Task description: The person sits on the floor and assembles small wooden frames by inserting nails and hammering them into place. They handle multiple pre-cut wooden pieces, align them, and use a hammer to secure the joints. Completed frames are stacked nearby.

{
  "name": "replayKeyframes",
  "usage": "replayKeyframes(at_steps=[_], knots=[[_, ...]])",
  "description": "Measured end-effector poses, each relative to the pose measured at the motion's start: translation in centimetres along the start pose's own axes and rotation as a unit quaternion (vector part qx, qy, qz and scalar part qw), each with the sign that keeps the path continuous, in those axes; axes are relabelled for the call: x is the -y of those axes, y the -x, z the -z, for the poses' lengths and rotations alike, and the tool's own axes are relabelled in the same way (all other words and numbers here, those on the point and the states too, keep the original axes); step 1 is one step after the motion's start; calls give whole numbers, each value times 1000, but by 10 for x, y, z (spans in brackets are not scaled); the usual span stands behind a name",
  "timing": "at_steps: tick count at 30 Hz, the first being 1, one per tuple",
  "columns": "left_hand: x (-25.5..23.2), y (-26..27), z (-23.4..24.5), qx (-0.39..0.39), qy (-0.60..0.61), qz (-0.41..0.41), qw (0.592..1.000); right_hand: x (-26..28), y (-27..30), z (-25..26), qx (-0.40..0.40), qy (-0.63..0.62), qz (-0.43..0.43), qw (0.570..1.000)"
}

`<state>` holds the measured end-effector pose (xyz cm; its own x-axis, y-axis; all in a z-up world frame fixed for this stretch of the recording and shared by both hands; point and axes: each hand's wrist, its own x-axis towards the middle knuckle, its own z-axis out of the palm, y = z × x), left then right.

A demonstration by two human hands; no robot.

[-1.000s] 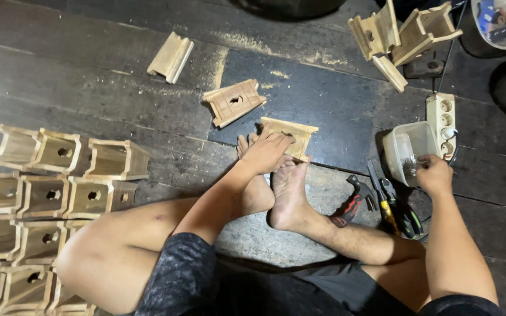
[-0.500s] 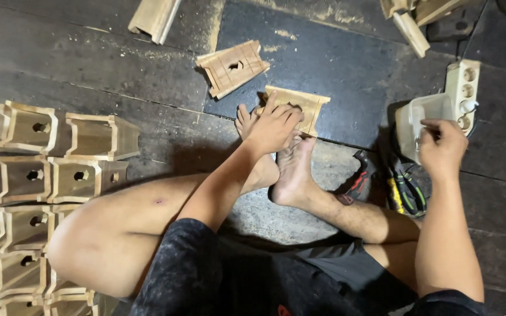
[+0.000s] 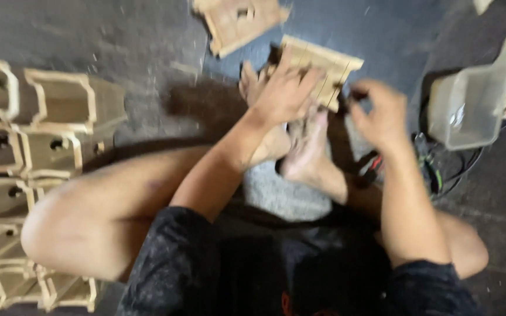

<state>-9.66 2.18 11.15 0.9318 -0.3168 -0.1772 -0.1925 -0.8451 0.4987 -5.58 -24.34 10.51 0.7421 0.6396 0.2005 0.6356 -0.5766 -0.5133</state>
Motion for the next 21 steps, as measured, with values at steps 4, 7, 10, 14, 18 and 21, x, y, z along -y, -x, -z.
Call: replayKeyframes(at_steps=[4,7,10,14,18,21], knots=[[19,-11,-51,-155,37,-129,979,38,-29,13,127,-29,-72,989],[22,-13,-55,-215,33,-152,964,49,-43,13,172,-36,-77,981],[19,-14,-55,-171,57,-127,975,59,-51,20,224,-28,-146,963],[22,-15,-57,-229,53,-149,960,61,-60,20,240,-14,-109,965],[22,-19,-68,-244,31,-151,957,55,-61,14,275,52,-69,958],[22,-16,-58,-253,57,-151,954,46,-59,5,239,62,-22,969]])
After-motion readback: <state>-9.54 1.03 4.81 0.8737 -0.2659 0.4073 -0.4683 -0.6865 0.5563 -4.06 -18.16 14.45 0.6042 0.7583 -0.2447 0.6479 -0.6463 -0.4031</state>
